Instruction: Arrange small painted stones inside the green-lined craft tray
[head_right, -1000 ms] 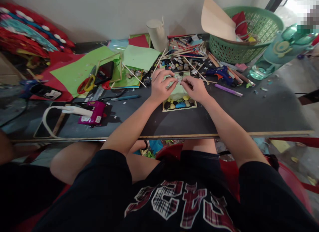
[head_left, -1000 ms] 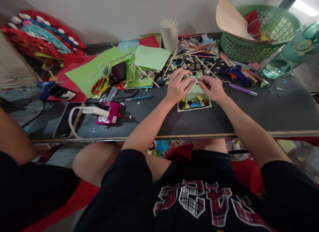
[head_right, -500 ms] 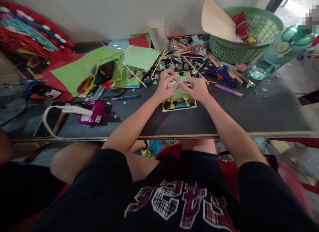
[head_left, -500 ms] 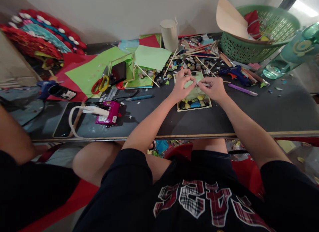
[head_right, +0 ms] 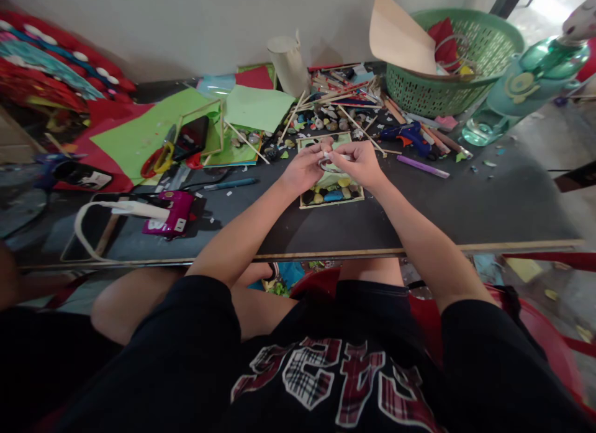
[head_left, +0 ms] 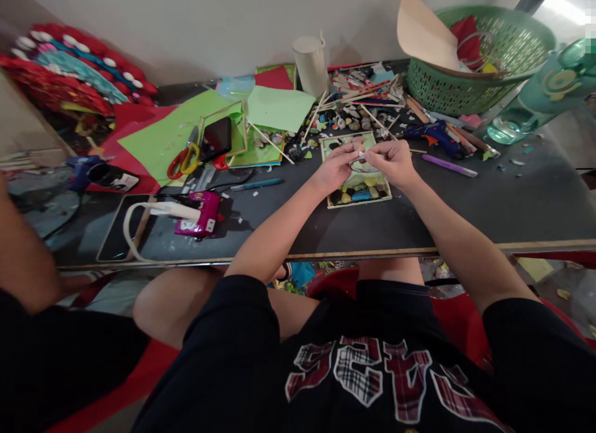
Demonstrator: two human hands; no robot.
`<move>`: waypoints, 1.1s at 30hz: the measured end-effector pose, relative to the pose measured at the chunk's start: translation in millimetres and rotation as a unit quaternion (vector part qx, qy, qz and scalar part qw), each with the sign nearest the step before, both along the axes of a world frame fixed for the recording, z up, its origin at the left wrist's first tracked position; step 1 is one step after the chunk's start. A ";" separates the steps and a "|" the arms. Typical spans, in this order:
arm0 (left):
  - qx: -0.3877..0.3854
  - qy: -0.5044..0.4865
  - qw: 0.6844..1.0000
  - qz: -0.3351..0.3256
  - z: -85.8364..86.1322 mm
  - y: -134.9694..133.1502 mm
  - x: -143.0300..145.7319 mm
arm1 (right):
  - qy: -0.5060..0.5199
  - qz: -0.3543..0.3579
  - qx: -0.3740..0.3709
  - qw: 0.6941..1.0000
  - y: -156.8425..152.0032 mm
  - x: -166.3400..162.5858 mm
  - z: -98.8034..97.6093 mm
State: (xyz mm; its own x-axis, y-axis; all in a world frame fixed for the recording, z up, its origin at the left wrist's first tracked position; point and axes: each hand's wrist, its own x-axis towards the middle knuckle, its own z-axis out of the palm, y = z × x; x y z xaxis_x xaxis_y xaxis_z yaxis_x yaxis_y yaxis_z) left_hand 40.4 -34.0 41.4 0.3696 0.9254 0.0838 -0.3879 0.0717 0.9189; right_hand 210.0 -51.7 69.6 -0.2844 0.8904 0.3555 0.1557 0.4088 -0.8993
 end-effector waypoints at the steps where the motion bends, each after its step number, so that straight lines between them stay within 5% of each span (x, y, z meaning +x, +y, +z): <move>1: -0.018 -0.013 1.000 0.012 3.4 0.8 -2.4 | 0.012 -0.004 -0.002 1.000 1.1 1.7 -1.3; 7: -0.048 -0.106 0.980 0.163 15.7 17.4 -31.4 | 0.106 -0.065 0.004 0.992 16.0 17.0 -17.4; 13: -0.079 -0.106 0.979 0.156 6.3 21.5 -32.8 | 0.129 -0.041 -0.030 0.990 21.9 13.6 -26.6; 20: -0.137 -0.121 0.969 0.169 15.9 19.5 -29.0 | 0.124 -0.049 -0.050 0.990 18.9 11.1 -23.1; 33: 0.012 0.006 0.978 0.210 -5.2 32.0 -28.4 | 0.095 -0.059 -0.075 0.991 15.6 7.5 -19.0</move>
State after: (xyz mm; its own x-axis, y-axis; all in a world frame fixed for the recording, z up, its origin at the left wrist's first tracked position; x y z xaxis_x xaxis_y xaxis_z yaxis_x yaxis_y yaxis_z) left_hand 12.0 -2.0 36.2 -0.0418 0.9936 0.1052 -0.3668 -0.1132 0.9234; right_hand 217.5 -36.1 50.6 -0.1157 0.9601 0.2545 0.0176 0.2582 -0.9659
